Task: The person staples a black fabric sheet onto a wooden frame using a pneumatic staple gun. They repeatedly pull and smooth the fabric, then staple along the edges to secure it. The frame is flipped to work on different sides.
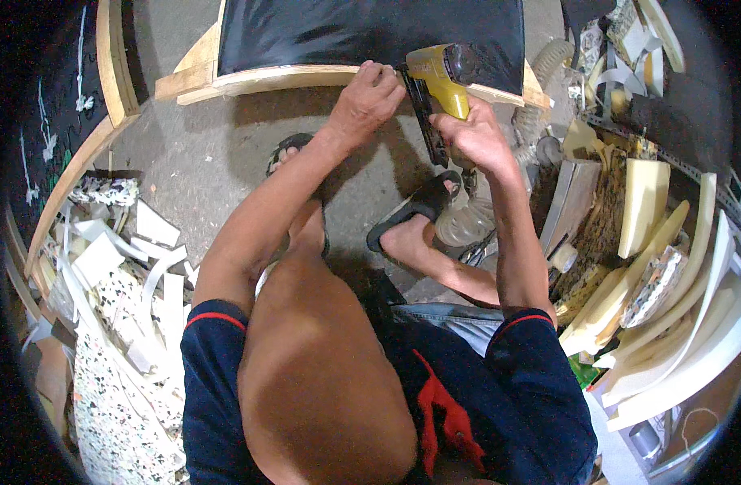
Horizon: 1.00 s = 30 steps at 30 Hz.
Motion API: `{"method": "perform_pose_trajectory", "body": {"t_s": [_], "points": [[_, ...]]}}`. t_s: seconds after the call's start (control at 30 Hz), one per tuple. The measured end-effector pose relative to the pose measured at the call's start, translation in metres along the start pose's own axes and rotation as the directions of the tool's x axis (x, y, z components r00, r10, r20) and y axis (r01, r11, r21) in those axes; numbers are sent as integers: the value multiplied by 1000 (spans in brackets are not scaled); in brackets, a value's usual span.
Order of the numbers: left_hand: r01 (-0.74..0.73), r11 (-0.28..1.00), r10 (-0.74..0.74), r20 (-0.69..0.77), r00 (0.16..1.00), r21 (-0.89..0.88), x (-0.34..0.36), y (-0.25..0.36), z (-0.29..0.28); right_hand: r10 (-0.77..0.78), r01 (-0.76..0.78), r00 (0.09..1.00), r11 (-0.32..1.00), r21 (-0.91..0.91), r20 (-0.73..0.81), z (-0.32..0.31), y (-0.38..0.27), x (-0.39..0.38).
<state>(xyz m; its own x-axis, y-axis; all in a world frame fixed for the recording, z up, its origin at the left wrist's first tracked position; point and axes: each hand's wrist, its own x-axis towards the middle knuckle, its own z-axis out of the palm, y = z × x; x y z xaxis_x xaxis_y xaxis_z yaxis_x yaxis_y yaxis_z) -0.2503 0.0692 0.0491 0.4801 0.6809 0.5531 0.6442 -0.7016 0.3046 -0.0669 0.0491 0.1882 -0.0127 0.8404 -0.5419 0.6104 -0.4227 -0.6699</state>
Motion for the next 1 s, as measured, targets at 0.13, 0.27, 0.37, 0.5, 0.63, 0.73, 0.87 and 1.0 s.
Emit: {"method": "perform_pose_trajectory", "body": {"t_s": [0.13,0.27,0.37,0.5,0.63,0.73,0.87,1.0], "points": [[5,1000,-5,-20,1000,12,0,-1,2,-155,155,988,988,25,-23,10,0,9],[-5,1000,4,-62,998,-12,1,-1,0,-21,20,1000,989,-147,-10,9,-9,7],[46,994,-32,150,988,-95,2,-5,-11,19,-23,1000,979,-201,-18,11,-20,5],[119,959,-106,63,992,-256,2,-29,-37,-33,28,999,990,-137,-36,15,-21,5],[177,984,-175,184,967,7,-9,-80,-74,51,-47,998,988,-146,27,9,-12,9],[45,999,-48,272,961,17,-10,-98,-83,24,-20,999,990,-141,25,5,-9,9],[-91,994,65,360,931,55,-6,-100,-81,-47,49,999,995,-91,24,6,-9,7],[-164,975,95,383,919,152,-4,-93,-77,-23,23,1000,995,-94,-2,8,-5,9]]}}
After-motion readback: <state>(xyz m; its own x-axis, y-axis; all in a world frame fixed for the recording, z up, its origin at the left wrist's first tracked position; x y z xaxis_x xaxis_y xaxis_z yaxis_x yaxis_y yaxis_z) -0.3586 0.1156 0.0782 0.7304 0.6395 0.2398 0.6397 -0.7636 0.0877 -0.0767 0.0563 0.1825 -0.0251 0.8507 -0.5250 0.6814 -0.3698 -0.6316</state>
